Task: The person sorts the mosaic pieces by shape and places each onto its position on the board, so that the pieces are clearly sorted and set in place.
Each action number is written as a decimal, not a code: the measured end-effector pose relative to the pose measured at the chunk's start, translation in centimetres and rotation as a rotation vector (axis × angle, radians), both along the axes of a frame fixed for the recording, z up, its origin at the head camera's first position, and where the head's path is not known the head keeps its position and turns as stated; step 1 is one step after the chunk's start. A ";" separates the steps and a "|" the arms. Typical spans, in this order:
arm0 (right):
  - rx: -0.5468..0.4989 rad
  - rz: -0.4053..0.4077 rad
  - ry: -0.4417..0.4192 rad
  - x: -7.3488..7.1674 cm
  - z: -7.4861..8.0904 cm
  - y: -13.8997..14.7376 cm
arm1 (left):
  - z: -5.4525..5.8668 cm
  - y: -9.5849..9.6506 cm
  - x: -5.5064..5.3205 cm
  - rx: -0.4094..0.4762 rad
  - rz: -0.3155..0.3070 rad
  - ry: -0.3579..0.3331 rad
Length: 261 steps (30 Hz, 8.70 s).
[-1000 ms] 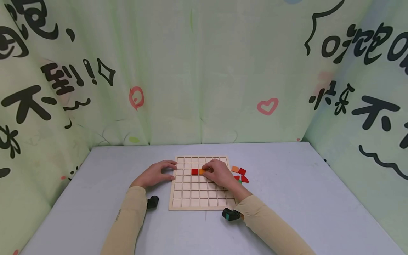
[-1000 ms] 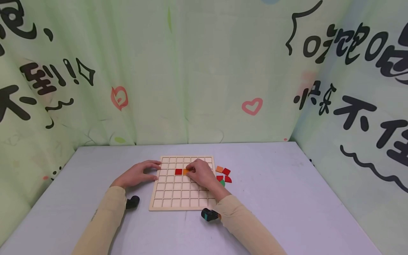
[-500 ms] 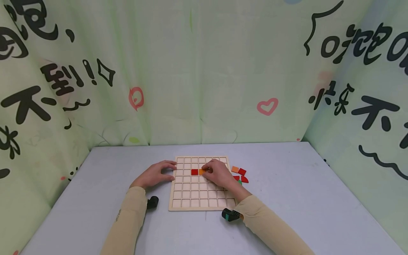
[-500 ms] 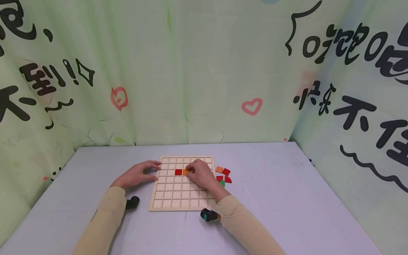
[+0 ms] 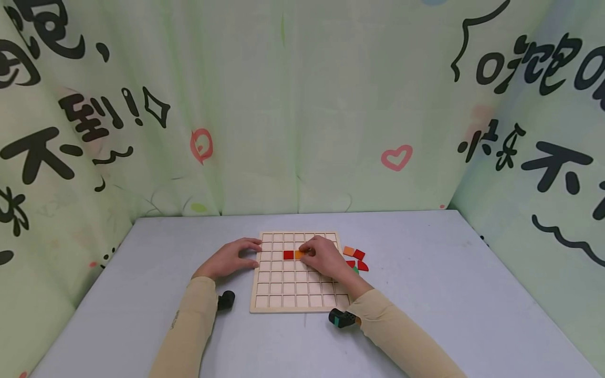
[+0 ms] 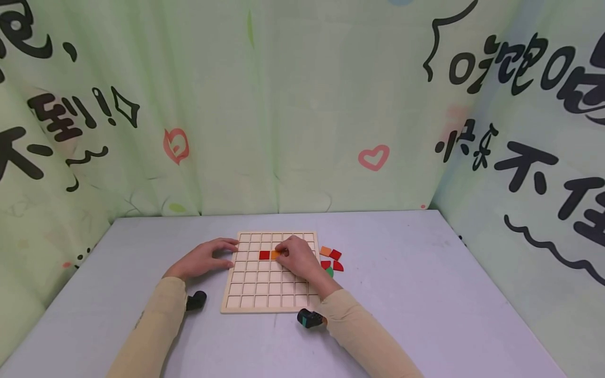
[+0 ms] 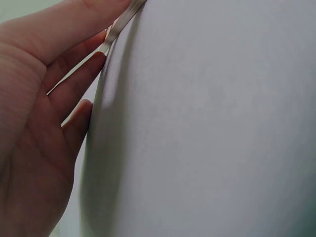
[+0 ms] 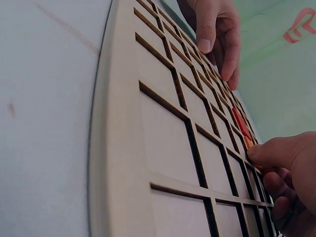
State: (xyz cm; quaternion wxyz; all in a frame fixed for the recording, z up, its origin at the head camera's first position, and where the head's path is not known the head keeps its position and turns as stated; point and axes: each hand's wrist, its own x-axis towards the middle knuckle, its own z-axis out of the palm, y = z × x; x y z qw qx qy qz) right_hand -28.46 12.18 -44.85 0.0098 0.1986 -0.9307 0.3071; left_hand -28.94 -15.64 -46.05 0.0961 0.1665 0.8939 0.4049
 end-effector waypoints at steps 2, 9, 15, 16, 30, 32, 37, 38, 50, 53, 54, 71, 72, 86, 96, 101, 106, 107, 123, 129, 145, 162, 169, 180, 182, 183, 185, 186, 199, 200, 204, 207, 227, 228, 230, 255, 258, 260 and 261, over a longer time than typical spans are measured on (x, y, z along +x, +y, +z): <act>0.001 -0.002 -0.006 0.0 0.0 0.0 | 0.0 0.0 0.0 0.003 0.000 0.001; -0.006 -0.013 -0.012 -0.1 -0.1 -0.1 | 0.1 0.0 0.2 0.006 -0.007 0.002; -0.022 -0.022 -0.012 -0.1 -0.1 0.0 | 0.3 -0.1 0.2 0.007 -0.013 0.010; -0.029 -0.024 -0.014 -0.1 0.0 0.1 | 0.3 -0.1 0.2 0.006 -0.013 0.011; -0.127 -0.098 -0.057 -0.4 1.4 2.8 | 0.0 -0.2 0.0 0.000 -0.010 0.010; -0.133 -0.117 -0.068 -0.5 1.6 3.5 | 0.0 -0.3 0.0 0.001 -0.013 0.018; -0.119 -0.163 -0.078 -0.9 1.8 5.5 | 0.0 -0.3 -0.1 0.006 -0.024 0.025; -0.113 -0.169 -0.079 -1.0 1.8 5.9 | 0.0 -0.3 -0.1 0.008 -0.024 0.024; -0.044 -0.295 -0.153 -1.2 1.7 10.3 | 0.1 -0.3 0.1 0.011 -0.028 0.019; -0.031 -0.315 -0.167 -1.3 1.3 11.0 | 0.1 -0.3 0.1 0.011 -0.029 0.025; -0.027 -0.316 -0.167 -1.4 1.2 11.2 | 0.1 -0.3 0.1 0.012 -0.029 0.026; 0.036 -0.225 -0.153 -1.6 0.2 12.1 | 0.1 -0.4 0.1 0.011 -0.032 0.024; 0.040 -0.222 -0.156 -1.5 0.2 12.0 | 0.1 -0.4 0.1 0.010 -0.030 0.021; 0.057 -0.130 -0.152 -1.0 0.6 11.1 | -0.1 -0.3 0.0 0.005 -0.021 0.020; 0.066 -0.135 -0.150 -1.1 0.7 11.1 | 0.1 -0.4 0.0 0.000 -0.033 0.031; 0.078 -0.151 -0.149 -1.3 0.5 11.2 | 0.1 -0.4 0.0 -0.007 -0.038 0.035; 0.084 -0.156 -0.134 -1.4 0.5 11.0 | 0.2 -0.4 0.1 -0.005 -0.037 0.032; 0.083 -0.159 -0.131 -1.4 0.6 11.0 | 0.2 -0.4 0.1 -0.005 -0.037 0.032; 0.087 -0.142 -0.048 -1.2 0.5 10.8 | 0.3 -0.3 0.1 -0.002 -0.030 0.032; 0.042 -0.167 -0.032 -1.2 0.4 10.9 | 0.2 -0.4 0.1 -0.007 -0.029 0.032; -0.094 -0.264 -0.119 -1.1 0.5 10.3 | 0.0 -0.3 -0.1 -0.007 -0.018 0.026; -0.154 -0.249 -0.147 -0.4 0.7 8.9 | 0.1 -0.2 0.0 -0.004 -0.020 0.026; -0.172 -0.247 -0.160 -0.2 0.5 8.1 | 0.1 -0.2 0.0 -0.001 -0.023 0.029; -0.149 -0.175 -0.108 0.3 0.5 6.7 | -0.1 -0.3 -0.1 0.000 -0.018 0.026; -0.143 -0.170 -0.098 0.3 0.4 6.4 | -0.1 -0.3 -0.1 -0.002 -0.018 0.026; -0.138 -0.168 -0.093 0.3 0.4 6.3 | -0.2 -0.3 -0.1 -0.002 -0.017 0.024; -0.132 -0.163 -0.084 0.2 0.4 5.9 | -0.2 -0.3 -0.1 -0.002 -0.014 0.022; -0.130 -0.161 -0.083 0.2 0.4 5.8 | -0.1 -0.3 -0.1 0.000 -0.013 0.021; -0.113 -0.076 -0.049 0.3 0.3 3.9 | 0.1 -0.2 0.0 -0.004 -0.009 0.015; -0.109 -0.072 -0.050 0.4 0.3 3.8 | 0.1 -0.2 0.0 -0.003 -0.008 0.013; -0.092 -0.067 -0.050 0.3 0.3 3.4 | 0.0 -0.2 -0.1 0.000 -0.008 0.011; -0.077 -0.067 -0.051 0.2 0.2 3.2 | 0.0 -0.2 -0.1 0.000 -0.011 0.015; -0.043 -0.030 -0.023 -0.1 -0.1 2.8 | 0.2 -0.1 -0.1 -0.004 -0.005 0.010; -0.041 -0.030 -0.021 -0.1 -0.1 2.8 | 0.1 -0.1 -0.1 -0.003 -0.005 0.009; -0.038 -0.031 -0.022 -0.1 -0.1 2.9 | 0.1 -0.1 -0.1 -0.003 -0.006 0.008; -0.052 -0.062 -0.031 0.0 -0.4 2.7 | 0.1 -0.1 0.0 -0.006 -0.015 0.007; -0.051 -0.063 -0.031 0.1 -0.3 2.7 | 0.0 -0.1 0.0 -0.008 -0.013 0.009; -0.054 -0.064 -0.030 0.1 -0.3 2.7 | 0.0 -0.1 0.0 -0.009 -0.013 0.009; -0.059 -0.065 -0.029 0.1 -0.3 2.7 | 0.0 -0.1 0.0 -0.010 -0.013 0.009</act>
